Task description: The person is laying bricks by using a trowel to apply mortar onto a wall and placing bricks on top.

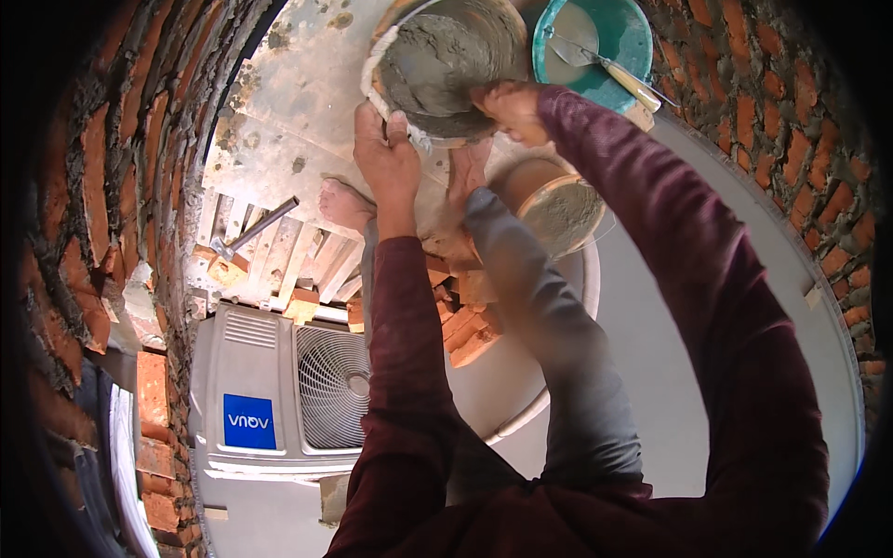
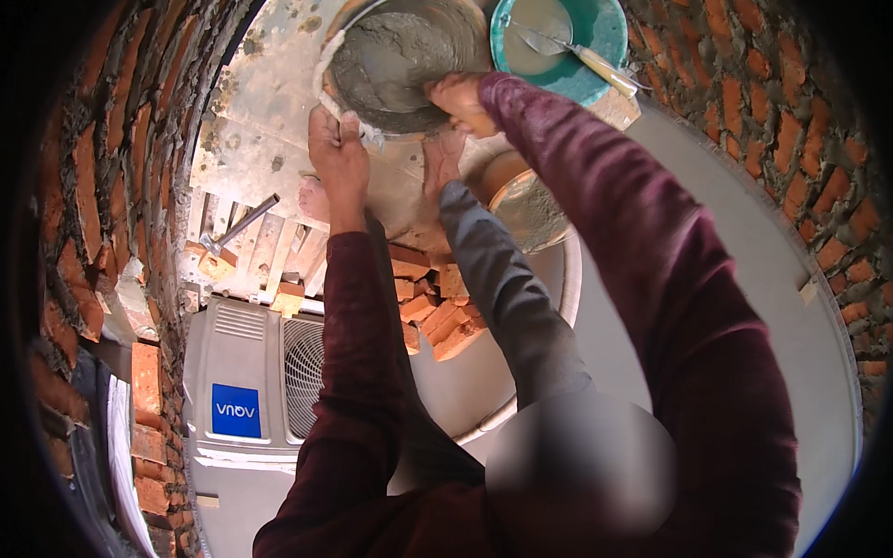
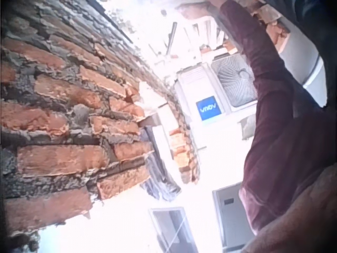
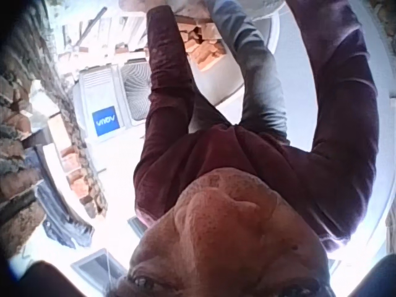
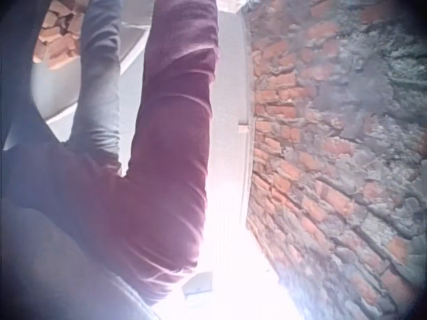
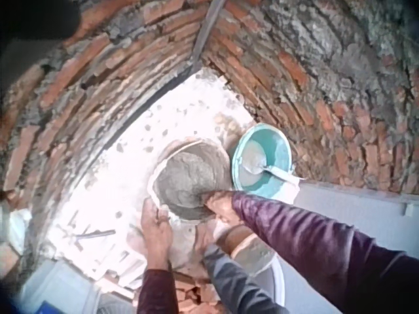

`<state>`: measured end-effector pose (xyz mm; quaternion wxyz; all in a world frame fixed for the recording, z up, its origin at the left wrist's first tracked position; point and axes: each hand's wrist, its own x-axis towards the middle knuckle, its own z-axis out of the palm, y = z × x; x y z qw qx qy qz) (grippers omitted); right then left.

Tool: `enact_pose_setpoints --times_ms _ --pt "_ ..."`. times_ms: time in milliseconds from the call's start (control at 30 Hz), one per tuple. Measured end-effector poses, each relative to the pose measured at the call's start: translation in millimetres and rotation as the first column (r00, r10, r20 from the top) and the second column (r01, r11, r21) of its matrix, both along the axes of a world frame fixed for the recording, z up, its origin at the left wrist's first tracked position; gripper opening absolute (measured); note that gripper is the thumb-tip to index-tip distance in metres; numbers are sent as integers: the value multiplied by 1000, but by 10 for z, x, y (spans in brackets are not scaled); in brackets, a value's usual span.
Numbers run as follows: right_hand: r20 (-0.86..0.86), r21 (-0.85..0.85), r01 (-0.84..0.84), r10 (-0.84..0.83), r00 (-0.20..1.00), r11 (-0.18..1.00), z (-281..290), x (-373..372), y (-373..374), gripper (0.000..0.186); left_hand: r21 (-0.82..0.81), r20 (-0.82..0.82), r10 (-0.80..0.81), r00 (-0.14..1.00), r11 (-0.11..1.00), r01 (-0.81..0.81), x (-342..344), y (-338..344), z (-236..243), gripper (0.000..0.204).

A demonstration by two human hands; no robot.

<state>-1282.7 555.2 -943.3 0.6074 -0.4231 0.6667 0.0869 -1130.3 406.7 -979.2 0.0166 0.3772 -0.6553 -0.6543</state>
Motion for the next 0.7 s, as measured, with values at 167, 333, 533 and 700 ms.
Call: enact_pose_setpoints --times_ms 167,333,533,700 --pt "-253 -64 -440 412 876 896 261 -85 126 46 -31 199 108 974 994 -104 -72 -78 265 14" --pt "-616 -62 -230 144 775 971 313 -220 -263 41 -173 206 118 972 981 -82 21 -291 416 14" --pt "-228 11 117 -112 967 993 -402 147 -166 36 -276 166 -17 986 959 63 169 -291 366 13" --pt "43 57 410 -412 910 910 -446 791 -36 43 -372 234 41 971 927 50 510 -465 205 11"
